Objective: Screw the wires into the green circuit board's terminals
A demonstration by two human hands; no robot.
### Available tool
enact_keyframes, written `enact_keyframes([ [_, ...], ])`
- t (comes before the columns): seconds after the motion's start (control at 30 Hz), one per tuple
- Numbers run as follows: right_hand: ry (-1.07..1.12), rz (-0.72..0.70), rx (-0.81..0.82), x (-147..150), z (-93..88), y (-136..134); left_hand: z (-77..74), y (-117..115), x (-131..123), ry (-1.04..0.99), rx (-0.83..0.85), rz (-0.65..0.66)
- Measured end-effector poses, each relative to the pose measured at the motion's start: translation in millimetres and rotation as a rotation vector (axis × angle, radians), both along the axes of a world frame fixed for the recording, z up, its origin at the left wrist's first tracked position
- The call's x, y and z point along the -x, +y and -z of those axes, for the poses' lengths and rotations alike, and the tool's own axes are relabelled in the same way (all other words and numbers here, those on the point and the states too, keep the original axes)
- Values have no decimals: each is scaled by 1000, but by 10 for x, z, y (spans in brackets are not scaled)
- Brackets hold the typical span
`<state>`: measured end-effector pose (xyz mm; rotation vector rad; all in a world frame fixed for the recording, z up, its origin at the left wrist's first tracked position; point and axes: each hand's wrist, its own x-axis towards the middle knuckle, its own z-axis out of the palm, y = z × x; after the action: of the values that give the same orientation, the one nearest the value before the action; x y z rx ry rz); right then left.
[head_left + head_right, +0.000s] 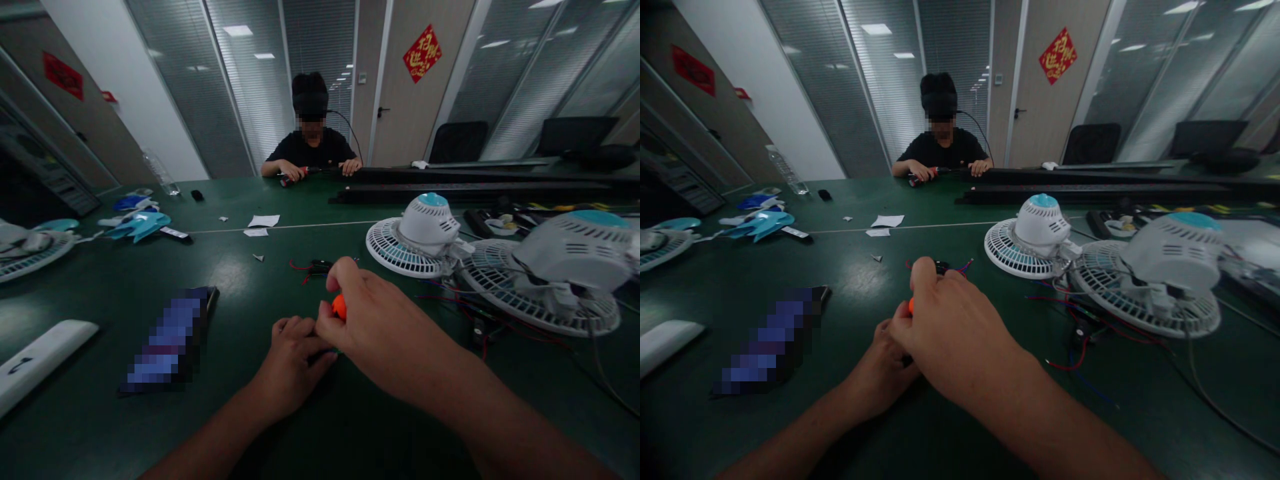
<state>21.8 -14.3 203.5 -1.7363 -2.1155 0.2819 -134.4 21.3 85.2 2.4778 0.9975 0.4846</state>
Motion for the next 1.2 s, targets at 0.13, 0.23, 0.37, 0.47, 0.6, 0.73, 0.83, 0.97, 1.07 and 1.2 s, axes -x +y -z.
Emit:
enact_keyframes([
  [0.13,-16,-1,-1,6,-2,-4,16,4,1,-3,-11,0],
  [0.23,-67,4,0,10,-10,-12,38,8,6,-10,-7,0],
  [0.37,-144,11,-33,8,-6,-24,48,6,7,-20,-21,8],
  [0.47,-142,21,-45,11,2,-25,33,6,-5,-38,-44,7],
  [0.6,-143,42,-26,32,14,-11,26,11,-8,-53,-25,21],
  [0.73,-168,74,-27,68,42,7,42,16,6,-44,-38,21],
  [0.83,-170,87,-38,82,56,10,41,18,7,-39,-16,23],
  [0.97,-145,80,-25,73,44,6,28,9,-2,-28,1,1],
  [1.07,-129,76,2,59,30,8,31,3,-2,-24,-3,-5],
  [1.2,-93,53,7,49,30,10,40,8,1,-23,6,12],
])
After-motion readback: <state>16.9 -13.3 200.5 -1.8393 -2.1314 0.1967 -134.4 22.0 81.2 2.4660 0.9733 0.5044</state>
